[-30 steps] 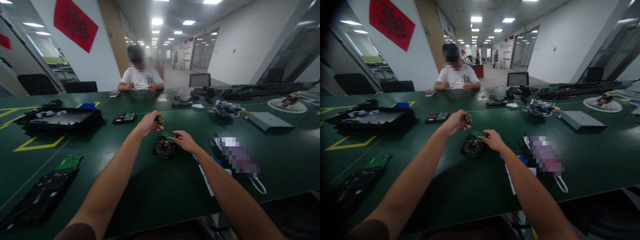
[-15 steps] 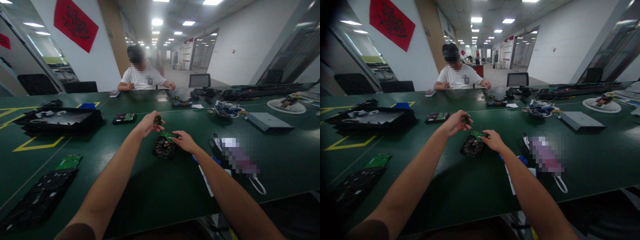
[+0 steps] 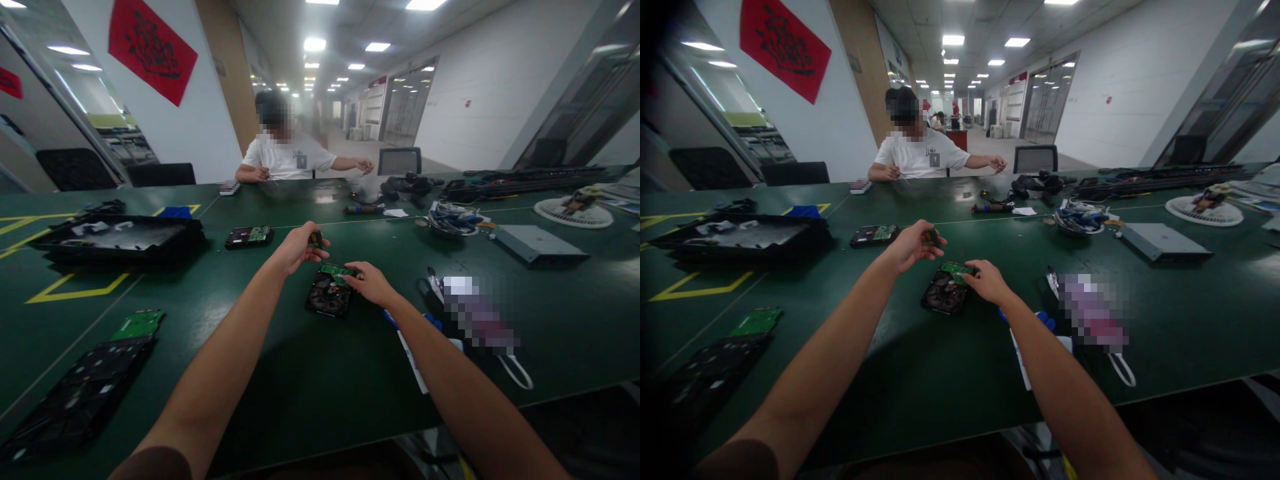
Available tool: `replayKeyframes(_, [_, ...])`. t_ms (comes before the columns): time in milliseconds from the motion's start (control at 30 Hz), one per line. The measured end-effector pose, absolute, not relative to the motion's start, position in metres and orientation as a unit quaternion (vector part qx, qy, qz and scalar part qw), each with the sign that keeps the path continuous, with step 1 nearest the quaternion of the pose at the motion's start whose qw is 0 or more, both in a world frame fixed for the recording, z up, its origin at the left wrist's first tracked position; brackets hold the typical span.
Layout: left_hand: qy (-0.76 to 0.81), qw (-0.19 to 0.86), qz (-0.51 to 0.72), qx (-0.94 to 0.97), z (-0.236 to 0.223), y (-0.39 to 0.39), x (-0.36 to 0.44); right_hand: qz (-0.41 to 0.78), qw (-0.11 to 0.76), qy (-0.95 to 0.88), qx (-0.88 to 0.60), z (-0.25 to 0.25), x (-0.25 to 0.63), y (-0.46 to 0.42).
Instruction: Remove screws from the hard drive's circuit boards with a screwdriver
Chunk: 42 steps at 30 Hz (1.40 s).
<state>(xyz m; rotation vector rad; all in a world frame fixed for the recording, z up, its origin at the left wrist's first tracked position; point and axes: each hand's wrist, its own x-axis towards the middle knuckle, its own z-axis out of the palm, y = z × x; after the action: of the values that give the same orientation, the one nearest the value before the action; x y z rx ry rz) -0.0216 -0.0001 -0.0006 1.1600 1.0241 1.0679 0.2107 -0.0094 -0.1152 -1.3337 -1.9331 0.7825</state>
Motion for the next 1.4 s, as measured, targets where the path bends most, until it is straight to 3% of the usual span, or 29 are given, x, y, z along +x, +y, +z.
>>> replayKeyframes(133, [0.462, 0.542, 0.489, 0.504, -0.0002, 0.0013, -0.0242, 0.307, 0.318, -0.738, -0.509, -0.1144, 0.2109, -0.0100])
replayKeyframes(400, [0.443, 0.611, 0.462, 0.465, 0.0014, 0.0015, -0.0250, 0.304, 0.329, -0.738, -0.506, -0.1178, 0.2108, -0.0087])
replayKeyframes(567, [0.453, 0.570, 0.470, 0.500, 0.0025, 0.0006, -0.0267, 0.302, 0.326, -0.736, -0.511, -0.1151, 0.2105, -0.0099])
replayKeyframes(800, [0.434, 0.615, 0.441, 0.489, 0.0007, 0.0007, -0.0235, 0.301, 0.334, -0.737, -0.505, -0.1167, 0.2101, -0.0089])
replayKeyframes(1033, [0.463, 0.542, 0.487, 0.504, -0.0015, 0.0035, -0.0265, 0.302, 0.331, -0.736, -0.507, -0.1179, 0.2106, -0.0088])
replayKeyframes(1267, [0.442, 0.607, 0.450, 0.482, -0.0006, 0.0026, -0.0237, 0.302, 0.334, -0.733, -0.510, -0.1180, 0.2098, -0.0081])
replayKeyframes(1400, [0.464, 0.567, 0.480, 0.482, -0.0013, 0.0044, -0.0260, 0.300, 0.331, -0.738, -0.506, -0.1172, 0.2104, -0.0083])
